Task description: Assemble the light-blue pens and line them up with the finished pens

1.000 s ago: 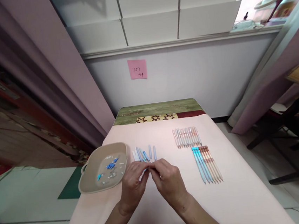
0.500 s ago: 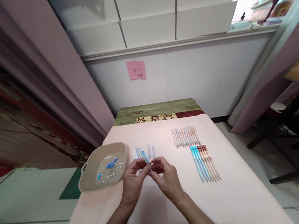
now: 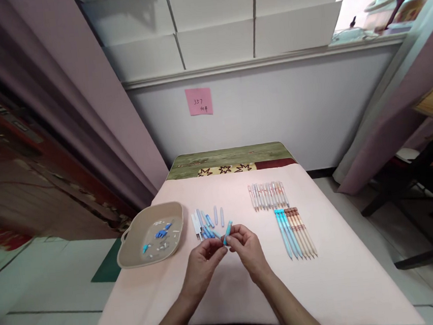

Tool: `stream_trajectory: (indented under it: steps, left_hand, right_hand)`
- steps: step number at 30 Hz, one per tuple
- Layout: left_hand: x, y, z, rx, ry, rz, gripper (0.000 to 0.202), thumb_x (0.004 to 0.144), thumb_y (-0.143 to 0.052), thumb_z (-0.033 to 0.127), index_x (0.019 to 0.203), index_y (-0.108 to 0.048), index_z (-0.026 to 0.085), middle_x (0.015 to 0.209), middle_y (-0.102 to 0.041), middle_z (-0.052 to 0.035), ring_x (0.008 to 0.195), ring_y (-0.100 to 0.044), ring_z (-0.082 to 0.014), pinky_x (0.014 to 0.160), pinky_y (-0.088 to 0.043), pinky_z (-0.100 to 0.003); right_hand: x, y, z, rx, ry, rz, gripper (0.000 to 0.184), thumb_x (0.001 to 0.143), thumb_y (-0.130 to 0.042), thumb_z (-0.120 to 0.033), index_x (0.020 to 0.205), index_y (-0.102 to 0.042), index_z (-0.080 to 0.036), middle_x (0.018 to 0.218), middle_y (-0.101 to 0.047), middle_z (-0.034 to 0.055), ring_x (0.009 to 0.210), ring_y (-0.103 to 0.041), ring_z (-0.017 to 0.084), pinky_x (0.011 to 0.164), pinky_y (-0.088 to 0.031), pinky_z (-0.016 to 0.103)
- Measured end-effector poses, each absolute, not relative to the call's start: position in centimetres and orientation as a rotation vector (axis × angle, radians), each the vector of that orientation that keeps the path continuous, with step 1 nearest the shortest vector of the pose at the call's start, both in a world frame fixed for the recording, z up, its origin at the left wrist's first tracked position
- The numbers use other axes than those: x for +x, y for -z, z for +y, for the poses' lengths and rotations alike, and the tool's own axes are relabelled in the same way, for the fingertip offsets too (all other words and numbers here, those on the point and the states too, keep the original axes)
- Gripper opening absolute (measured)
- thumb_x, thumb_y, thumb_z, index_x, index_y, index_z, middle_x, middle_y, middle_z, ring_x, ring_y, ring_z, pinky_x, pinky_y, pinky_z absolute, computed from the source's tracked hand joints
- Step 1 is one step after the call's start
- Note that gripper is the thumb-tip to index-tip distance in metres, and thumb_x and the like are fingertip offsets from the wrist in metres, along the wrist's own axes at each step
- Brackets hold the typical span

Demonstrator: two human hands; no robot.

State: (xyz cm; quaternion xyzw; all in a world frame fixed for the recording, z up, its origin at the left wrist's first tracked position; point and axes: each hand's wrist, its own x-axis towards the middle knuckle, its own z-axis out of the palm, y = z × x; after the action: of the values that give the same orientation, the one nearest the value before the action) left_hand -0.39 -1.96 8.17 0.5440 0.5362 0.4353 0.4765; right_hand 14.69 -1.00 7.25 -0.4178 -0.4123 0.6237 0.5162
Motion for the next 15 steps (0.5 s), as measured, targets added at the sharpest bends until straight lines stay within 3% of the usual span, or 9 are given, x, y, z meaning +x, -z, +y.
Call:
stream_trajectory:
  steps: [5,9,15]
  left_hand:
    - [0.7,-7.6,-3.8,1.419,-1.085,1.372,0.019,0.078,-0.064,0.032,0.069,-0.065,0.016,0.065,-0.063,-0.0007,0.061,-0.055,-0.0133,0.06,-0.044,-0.023]
    - [0.1,-6.9,-4.8,1.558,-1.076,1.418,0.02,0.083,-0.057,0.03,0.07,-0.064,0.018,0.065,-0.062,-0.0002,0.06,-0.053,-0.0129,0.059,-0.042,-0.023]
    - [-1.0,-5.0,-5.8,1.697,-0.963,1.543,0.017,0.081,-0.058,0.03,0.068,-0.062,0.02,0.064,-0.063,-0.0016,0.056,-0.054,-0.0138,0.054,-0.04,-0.024]
  right_hand:
    - [14.6,-5.8,-2.2,-1.07,-1.438,-1.065,0.032,0.076,-0.069,-0.043,0.09,-0.06,-0.016,0.07,-0.066,0.0021,0.06,-0.055,0.013,0.052,-0.038,0.022]
    - [14.0,-4.8,-3.1,-1.058,-1.418,-1.101,0.037,0.075,-0.069,-0.046,0.096,-0.062,-0.017,0.075,-0.067,0.003,0.07,-0.06,0.017,0.057,-0.044,0.024]
    - [12.9,-2.5,-2.4,-1.092,-1.27,-1.199,0.036,0.075,-0.069,-0.049,0.09,-0.064,-0.016,0.079,-0.069,0.0046,0.074,-0.064,0.02,0.063,-0.05,0.028]
